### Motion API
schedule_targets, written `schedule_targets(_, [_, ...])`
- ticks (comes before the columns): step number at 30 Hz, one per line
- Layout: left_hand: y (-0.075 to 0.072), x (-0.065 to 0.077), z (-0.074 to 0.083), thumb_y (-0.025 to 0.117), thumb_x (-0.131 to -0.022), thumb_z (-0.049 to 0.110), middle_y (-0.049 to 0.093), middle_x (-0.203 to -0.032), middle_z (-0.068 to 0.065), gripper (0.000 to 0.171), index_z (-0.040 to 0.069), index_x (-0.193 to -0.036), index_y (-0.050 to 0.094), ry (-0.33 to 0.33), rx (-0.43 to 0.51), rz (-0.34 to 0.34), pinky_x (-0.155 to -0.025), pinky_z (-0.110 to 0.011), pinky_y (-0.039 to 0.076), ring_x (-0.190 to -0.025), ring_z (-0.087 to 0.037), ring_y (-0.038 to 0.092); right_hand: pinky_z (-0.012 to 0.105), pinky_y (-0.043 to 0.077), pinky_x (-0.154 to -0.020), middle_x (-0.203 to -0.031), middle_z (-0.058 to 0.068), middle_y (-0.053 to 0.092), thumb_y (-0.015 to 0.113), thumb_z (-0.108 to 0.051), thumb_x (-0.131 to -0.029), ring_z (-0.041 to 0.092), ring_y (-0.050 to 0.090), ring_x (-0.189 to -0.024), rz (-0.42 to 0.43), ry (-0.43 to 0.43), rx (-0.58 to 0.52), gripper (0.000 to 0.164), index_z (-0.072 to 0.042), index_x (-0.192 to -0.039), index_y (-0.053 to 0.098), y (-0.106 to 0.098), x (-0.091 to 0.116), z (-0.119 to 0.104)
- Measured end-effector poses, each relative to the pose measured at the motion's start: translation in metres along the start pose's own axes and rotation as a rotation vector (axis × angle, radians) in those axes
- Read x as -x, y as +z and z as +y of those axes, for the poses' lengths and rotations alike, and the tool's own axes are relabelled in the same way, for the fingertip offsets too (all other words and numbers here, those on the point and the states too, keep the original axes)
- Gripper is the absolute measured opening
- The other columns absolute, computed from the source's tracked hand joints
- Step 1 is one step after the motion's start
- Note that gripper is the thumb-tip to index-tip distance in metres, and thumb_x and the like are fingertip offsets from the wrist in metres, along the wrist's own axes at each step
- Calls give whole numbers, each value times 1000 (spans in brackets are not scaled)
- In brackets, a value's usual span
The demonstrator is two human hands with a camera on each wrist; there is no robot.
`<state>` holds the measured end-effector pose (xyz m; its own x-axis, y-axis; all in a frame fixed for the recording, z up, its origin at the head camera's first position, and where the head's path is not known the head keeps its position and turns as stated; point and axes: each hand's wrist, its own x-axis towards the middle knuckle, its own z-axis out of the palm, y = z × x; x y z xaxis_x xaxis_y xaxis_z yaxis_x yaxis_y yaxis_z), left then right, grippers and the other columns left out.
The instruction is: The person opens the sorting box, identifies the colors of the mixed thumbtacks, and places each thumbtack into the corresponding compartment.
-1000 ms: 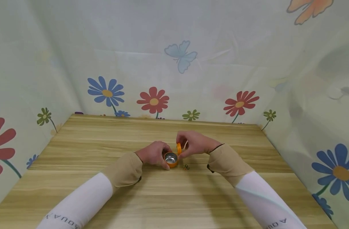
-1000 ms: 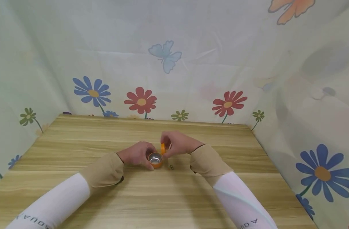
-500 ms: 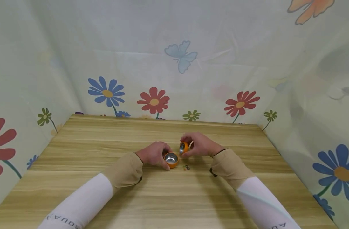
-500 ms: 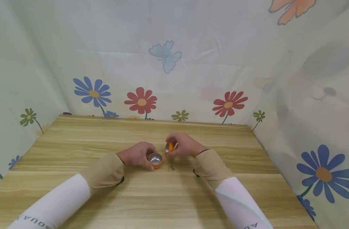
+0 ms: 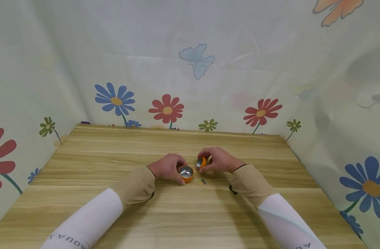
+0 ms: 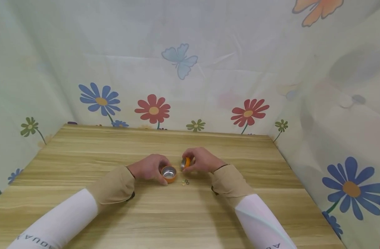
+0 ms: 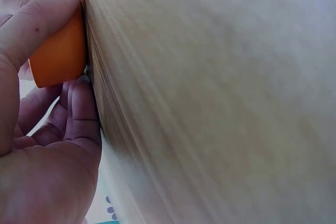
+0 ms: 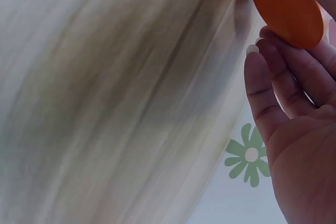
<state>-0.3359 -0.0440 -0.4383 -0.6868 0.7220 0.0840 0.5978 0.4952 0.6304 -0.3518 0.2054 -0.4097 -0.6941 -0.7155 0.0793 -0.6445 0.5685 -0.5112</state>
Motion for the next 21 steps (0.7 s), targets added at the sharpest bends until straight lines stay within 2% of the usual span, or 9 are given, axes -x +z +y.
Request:
schedule_targets(8, [0, 1, 1, 90, -59, 19, 63, -86, 1, 44, 10, -94, 65, 12, 7, -6, -68, -25, 47, -77, -14, 59, 36, 51, -70, -99, 5, 60, 84, -21, -71, 16, 54, -85, 30, 37, 21, 47, -2, -108, 62, 2, 3, 7])
schedule_targets(13, [0, 1, 1, 90, -59, 20, 62, -87, 2, 45, 10, -95, 65, -4, -5, -5, -69, -24, 46, -78, -13, 58, 33, 48, -72, -96, 5, 60, 85, -24, -70, 16, 55, -84, 44, 47, 91, 46, -3, -104, 63, 3, 4, 11])
schedule_targets(21, [-1, 1, 2, 90, -59, 19, 62, -86, 2, 44, 11, -94, 65, -4, -9, -5, -68, -24, 47, -77, -13, 58, 30, 47, -70, -92, 4, 60, 85, -24, -69, 16, 55, -80, 19, 70, 147, 44, -3, -102, 64, 4, 5, 14])
